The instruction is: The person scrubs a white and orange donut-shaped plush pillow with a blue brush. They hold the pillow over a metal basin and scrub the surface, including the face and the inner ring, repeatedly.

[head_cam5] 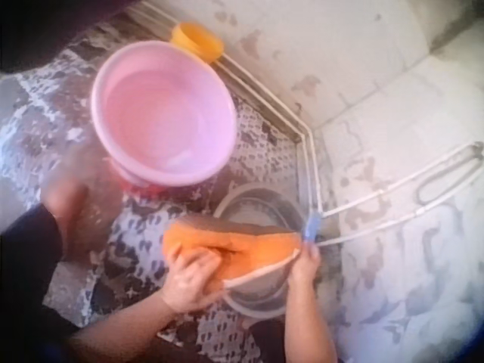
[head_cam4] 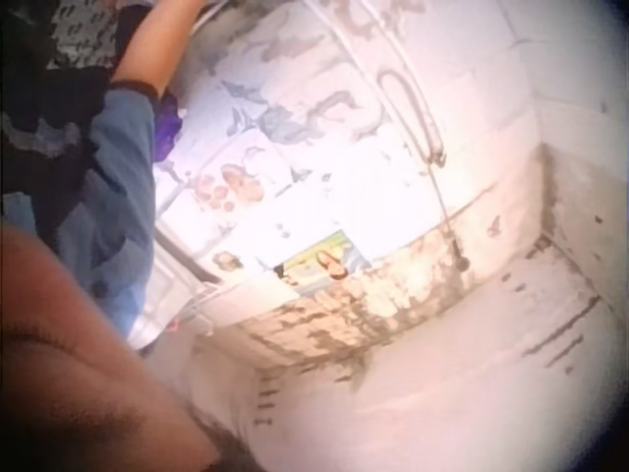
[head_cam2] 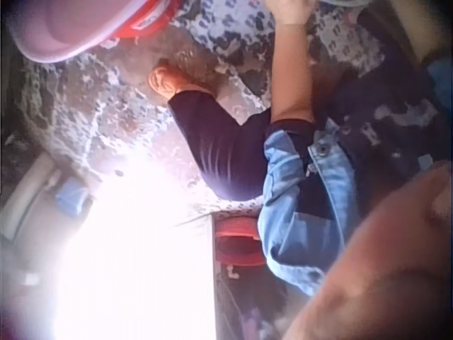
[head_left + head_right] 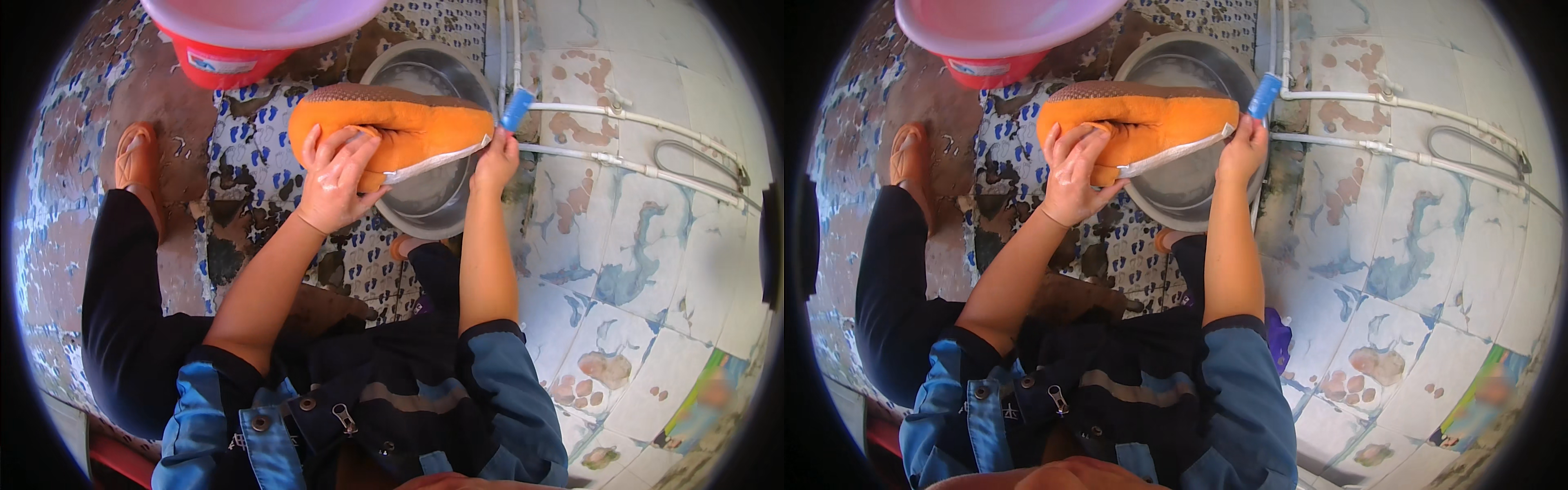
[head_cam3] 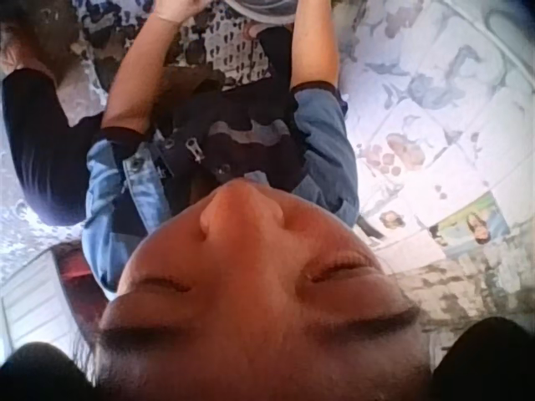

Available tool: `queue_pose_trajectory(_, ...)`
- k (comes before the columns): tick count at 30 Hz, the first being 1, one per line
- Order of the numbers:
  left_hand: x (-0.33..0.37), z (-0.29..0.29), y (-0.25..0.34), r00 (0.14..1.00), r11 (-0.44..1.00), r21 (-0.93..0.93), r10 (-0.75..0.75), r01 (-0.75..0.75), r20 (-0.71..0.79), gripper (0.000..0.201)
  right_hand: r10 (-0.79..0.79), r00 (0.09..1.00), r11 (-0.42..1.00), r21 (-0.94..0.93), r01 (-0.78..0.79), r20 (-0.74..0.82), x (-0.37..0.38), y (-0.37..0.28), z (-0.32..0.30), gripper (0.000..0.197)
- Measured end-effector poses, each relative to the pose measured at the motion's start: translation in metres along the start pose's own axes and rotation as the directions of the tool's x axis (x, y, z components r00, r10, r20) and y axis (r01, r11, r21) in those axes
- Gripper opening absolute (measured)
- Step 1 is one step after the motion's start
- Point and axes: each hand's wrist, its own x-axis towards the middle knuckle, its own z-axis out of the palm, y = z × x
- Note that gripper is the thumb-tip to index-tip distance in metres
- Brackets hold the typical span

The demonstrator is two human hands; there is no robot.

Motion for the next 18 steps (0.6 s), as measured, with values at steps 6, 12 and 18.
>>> queue_pose_trajectory(6,0.003,0.005,-0.012,0.983,0.98,-0.197,-0.05,0.014,-0.176,0.081,-0.41,0.861,0.868,-0.159,0.469,0.302,-0.08,-0.044,0.017,0.021)
queue_pose_trajectory(12,-0.008,0.005,-0.02,0.985,0.978,-0.209,-0.062,0.028,-0.161,0.062,-0.281,0.853,0.888,-0.216,0.405,0.44,-0.099,-0.036,0.043,0.015)
queue_pose_trajectory(18,-0.022,0.0,-0.021,0.993,0.999,-0.005,-0.037,0.037,-0.111,0.052,-0.343,0.87,0.866,-0.239,0.439,0.355,-0.086,-0.023,0.042,0.018)
